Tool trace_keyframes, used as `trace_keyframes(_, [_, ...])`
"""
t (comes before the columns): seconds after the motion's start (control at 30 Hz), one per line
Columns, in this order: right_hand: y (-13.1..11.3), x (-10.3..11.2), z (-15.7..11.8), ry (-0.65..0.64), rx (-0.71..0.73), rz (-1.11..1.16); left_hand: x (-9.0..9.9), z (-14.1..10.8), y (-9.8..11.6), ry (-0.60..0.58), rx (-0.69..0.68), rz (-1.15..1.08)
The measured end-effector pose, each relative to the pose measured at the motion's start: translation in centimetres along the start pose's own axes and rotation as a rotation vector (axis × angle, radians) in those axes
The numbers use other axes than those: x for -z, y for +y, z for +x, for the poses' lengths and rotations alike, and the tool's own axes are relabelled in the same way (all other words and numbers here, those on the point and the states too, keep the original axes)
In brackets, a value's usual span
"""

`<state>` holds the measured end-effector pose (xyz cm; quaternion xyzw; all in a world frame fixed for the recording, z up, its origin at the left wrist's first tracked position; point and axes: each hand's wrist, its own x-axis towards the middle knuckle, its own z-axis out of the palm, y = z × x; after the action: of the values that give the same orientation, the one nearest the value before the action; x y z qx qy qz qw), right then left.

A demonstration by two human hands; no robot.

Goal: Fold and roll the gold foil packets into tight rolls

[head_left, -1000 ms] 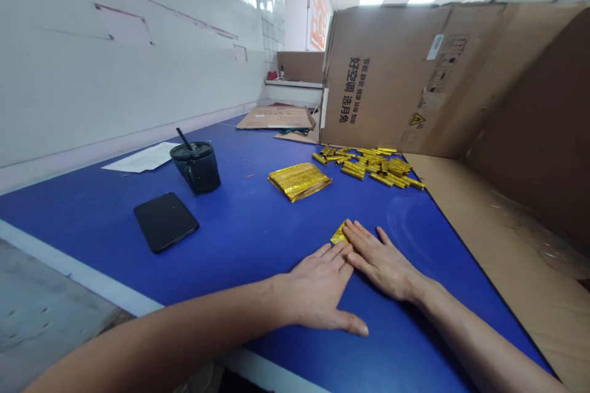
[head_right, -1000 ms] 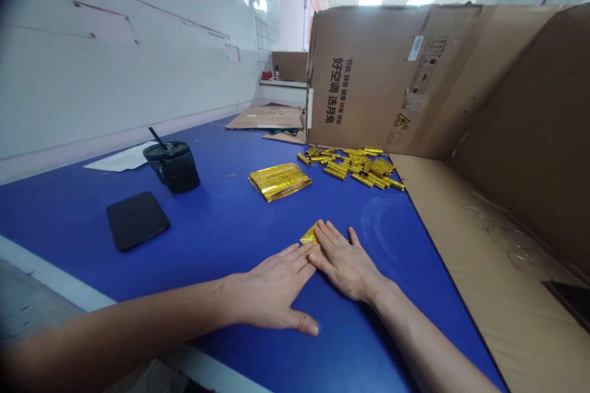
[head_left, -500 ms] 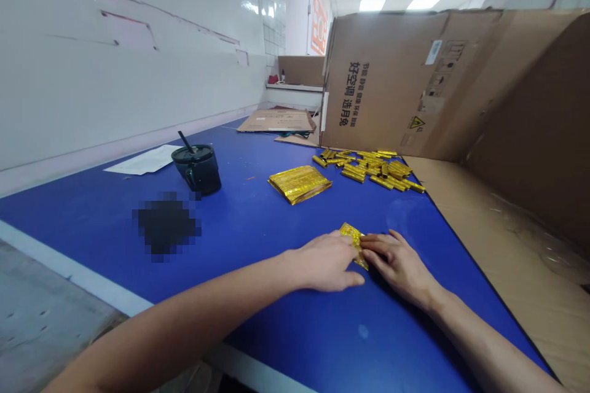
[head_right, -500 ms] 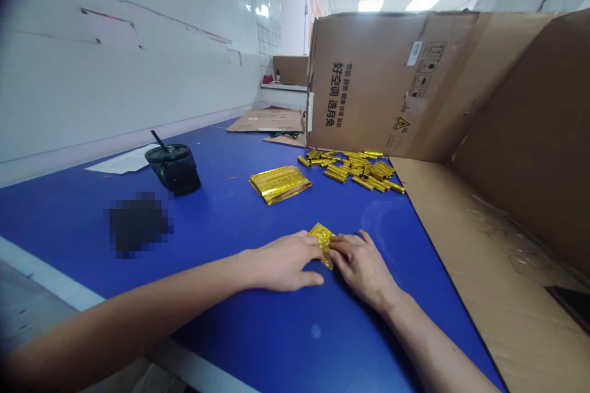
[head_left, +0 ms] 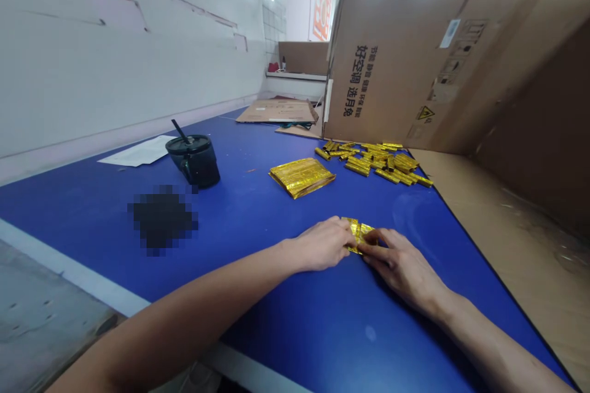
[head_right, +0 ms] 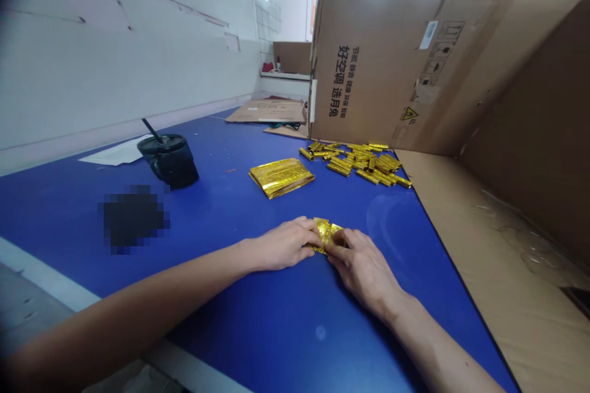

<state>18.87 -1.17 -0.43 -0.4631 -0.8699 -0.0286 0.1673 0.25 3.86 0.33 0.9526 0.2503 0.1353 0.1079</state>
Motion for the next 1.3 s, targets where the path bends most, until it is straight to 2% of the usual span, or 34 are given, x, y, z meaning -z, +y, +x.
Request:
trace_keyframes(0.13, [-0.4,0.0,0.1,0.007,-0.033,0.044,0.1,-0.1,0.3,0.013,0.001,-0.002])
trace_keyframes(0.47, [-1.0,-0.1,0.6,0.037,0.026,-0.039,0.1,0.2,0.5,0.05,0.012,0.042])
trace_keyframes(0.63, [-0.4,-0.6,0.7,0.103,-0.057,0.093,0.0,0.1,0.7,0.069,0.017,0.105])
trace_keyframes(0.77, [-0.1,-0.6,0.5,0.104,-0.093,0.143,-0.6,0.2,0.5,0.09,-0.002,0.159])
trace_keyframes(0.87, [-0.3,-0.3,0.4,0.078,-0.061,0.097,-0.9,0.2,0.4,0.119,-0.009,0.179])
trace_keyframes(1.0, [-1.0,0.2,0.3,0.045,-0.034,-0.078,-0.9,0.1,0.5,0.154,0.001,0.222])
trace_keyframes(1.1, [-1.4,0.2,0.3,0.079,-0.055,-0.164,-0.8,0.0,0.8,0.153,0.008,0.256])
trace_keyframes(1.3, [-1.6,-0.3,0.0,0.148,-0.071,-0.175,-0.8,-0.1,1.0,0.159,0.043,0.285])
